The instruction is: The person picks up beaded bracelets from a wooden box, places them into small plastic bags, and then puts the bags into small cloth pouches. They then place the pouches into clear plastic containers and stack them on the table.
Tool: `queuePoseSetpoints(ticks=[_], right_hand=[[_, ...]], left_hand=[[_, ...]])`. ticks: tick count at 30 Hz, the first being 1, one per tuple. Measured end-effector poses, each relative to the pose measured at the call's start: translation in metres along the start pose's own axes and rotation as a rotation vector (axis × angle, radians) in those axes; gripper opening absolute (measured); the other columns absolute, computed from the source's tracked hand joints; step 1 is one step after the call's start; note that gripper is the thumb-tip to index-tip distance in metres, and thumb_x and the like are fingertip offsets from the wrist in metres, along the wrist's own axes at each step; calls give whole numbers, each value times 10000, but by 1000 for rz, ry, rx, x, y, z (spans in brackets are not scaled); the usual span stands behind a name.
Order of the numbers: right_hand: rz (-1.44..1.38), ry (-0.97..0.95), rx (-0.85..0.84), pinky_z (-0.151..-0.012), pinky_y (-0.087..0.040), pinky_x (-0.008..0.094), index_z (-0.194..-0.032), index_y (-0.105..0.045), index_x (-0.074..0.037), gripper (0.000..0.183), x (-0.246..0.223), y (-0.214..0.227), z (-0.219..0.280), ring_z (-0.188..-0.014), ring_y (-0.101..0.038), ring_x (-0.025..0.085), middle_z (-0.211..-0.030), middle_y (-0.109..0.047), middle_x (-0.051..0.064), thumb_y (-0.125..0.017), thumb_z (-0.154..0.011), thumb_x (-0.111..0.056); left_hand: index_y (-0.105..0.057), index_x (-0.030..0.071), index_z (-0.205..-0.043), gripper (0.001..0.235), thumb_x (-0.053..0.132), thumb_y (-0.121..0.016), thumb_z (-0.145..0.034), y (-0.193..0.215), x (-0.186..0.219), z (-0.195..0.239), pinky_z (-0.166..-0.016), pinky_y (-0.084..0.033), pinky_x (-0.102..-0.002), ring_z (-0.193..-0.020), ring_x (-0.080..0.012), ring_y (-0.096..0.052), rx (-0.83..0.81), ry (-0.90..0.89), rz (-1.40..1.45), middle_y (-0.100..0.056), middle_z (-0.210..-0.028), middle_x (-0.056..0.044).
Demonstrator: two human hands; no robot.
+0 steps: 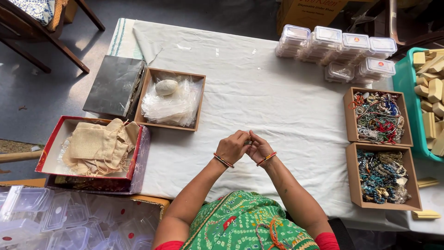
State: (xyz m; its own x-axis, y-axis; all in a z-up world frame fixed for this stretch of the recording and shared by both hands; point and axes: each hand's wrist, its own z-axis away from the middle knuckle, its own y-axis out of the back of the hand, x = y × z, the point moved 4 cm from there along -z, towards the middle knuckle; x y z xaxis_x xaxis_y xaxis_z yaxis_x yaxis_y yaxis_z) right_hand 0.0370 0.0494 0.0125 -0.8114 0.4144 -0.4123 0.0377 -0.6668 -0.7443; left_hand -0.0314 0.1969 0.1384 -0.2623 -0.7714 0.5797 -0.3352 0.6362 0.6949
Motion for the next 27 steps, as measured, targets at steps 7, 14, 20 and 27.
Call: queuePoseSetpoints(ticks=[7, 14, 20, 27], right_hand=[[15, 34, 30, -1044, -548, 422, -1297, -579, 67, 483, -18, -23, 32, -1172, -654, 323, -1266, -643, 255, -515, -1054, -347], [-67, 112, 173, -1025, -562, 411, -1326, -551, 78, 457, -26, 37, 58, -1165, -649, 337, -1267, -630, 263, -528, -1058, -292], [-104, 141, 268, -1007, -571, 397, -1318, -556, 78, 436, -24, 65, 70, -1152, -660, 330, -1252, -643, 258, -547, -1038, -256], [-107, 168, 265, -991, -581, 387, -1301, -584, 73, 414, -30, 76, 74, -1135, -668, 317, -1240, -656, 249, -551, -1035, -243]], left_hand=[[-700, 107, -1124, 196, 274, -689, -1020, 43, -175, -30, -789, -588, -331, -912, -212, -697, 294, 255, -210, -712, -1047, -69], [-672, 50, -1171, 430, 339, -771, -870, 109, -317, -5, -892, -529, -499, -1082, -393, -645, 105, 899, -499, -681, -1151, -200], [-795, 76, -940, 262, 296, -755, -803, 108, -306, 0, -938, -527, -476, -1090, -359, -652, 140, 1044, -534, -688, -1118, -158], [-699, 69, -935, 221, 277, -637, -896, 101, -316, 6, -877, -525, -487, -1056, -323, -647, 512, 1018, -513, -700, -1114, -142]])
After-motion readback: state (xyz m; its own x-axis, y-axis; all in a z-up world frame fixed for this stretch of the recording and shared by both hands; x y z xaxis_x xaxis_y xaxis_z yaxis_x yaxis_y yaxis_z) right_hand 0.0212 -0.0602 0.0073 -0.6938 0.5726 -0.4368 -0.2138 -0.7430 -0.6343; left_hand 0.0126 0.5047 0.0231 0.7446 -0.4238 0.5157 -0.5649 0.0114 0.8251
